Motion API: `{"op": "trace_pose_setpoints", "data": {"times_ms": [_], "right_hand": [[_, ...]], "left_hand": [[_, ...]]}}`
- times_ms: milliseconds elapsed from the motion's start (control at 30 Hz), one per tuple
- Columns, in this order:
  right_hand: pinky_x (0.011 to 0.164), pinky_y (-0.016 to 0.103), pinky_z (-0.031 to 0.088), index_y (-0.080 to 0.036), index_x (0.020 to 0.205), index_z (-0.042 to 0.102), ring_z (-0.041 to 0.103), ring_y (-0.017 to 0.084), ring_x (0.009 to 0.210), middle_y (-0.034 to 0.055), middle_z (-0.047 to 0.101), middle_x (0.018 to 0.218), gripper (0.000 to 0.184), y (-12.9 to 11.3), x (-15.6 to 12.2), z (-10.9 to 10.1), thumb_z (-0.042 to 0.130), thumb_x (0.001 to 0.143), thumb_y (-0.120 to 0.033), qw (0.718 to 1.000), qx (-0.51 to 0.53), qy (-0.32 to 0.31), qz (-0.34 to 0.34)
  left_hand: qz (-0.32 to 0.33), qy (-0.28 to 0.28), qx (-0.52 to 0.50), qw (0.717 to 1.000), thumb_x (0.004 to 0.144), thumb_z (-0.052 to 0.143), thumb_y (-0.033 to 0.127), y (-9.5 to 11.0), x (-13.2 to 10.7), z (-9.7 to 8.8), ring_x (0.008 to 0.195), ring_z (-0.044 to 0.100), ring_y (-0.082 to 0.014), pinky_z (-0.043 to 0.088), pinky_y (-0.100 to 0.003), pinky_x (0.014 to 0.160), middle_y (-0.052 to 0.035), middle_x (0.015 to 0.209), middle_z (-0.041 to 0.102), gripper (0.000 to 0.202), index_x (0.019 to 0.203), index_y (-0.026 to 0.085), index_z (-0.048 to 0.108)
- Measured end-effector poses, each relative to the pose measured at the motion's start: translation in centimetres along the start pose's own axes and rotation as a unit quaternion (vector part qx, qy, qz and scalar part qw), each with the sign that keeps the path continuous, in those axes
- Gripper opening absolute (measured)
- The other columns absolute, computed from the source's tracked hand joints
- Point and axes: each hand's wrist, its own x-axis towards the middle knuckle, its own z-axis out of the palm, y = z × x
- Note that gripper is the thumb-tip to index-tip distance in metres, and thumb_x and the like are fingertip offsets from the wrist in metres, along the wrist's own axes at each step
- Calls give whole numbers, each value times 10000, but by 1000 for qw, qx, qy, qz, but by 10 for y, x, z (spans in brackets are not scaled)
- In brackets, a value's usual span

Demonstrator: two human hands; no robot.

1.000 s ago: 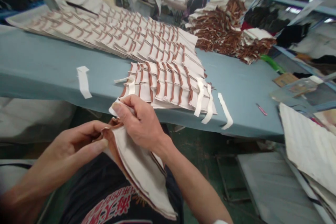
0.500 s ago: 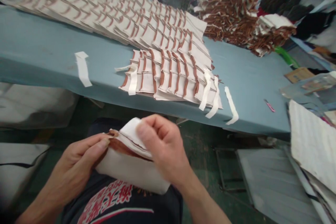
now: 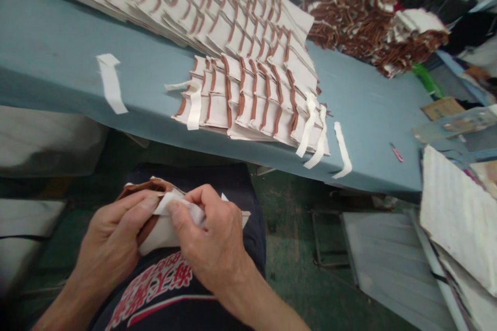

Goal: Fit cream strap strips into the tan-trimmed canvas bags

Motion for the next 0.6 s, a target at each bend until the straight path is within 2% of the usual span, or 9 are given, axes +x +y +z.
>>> {"op": "trace_pose_setpoints", "data": {"times_ms": [167, 300, 400, 500, 600], "right_hand": [[486, 247, 337, -229, 776, 625, 512, 119, 486, -31, 623, 607, 304, 2, 0, 7, 654, 940, -483, 1000, 10, 8, 13], [485, 245, 345, -231, 773, 617, 512, 118, 488, -35, 626, 608, 311, 4, -1, 8, 660, 933, -494, 999, 23, -4, 34], [489, 245, 357, -232, 770, 611, 524, 123, 495, -31, 631, 614, 325, 5, -1, 9, 653, 934, -510, 999, 27, -4, 40], [490, 249, 346, -234, 773, 609, 523, 126, 492, -32, 625, 605, 313, 5, -1, 10, 653, 930, -501, 999, 19, 5, 33], [496, 251, 342, -233, 778, 613, 520, 127, 496, -33, 616, 601, 317, 5, -1, 12, 650, 937, -504, 999, 13, 8, 29]], "left_hand": [[-10, -40, -27, 999, 1020, 655, 501, -16, 6, -7, 595, 598, -189, 463, -250, 524, -37, 685, 731, 412, 819, 211, 867], [-83, -22, -92, 992, 984, 683, 581, -24, 8, -5, 595, 652, -204, 548, -268, 559, -55, 697, 761, 461, 767, 208, 846], [-127, -13, -139, 982, 950, 725, 665, -28, 9, -6, 528, 624, -183, 559, -266, 537, -45, 643, 742, 509, 729, 219, 830], [-134, -35, -178, 974, 918, 771, 710, -32, 9, -10, 550, 669, -202, 561, -274, 514, -61, 675, 765, 509, 770, 231, 856], [-125, -47, -201, 970, 900, 825, 658, -33, 8, -12, 538, 665, -209, 522, -275, 470, -71, 684, 770, 434, 820, 235, 880]]}}
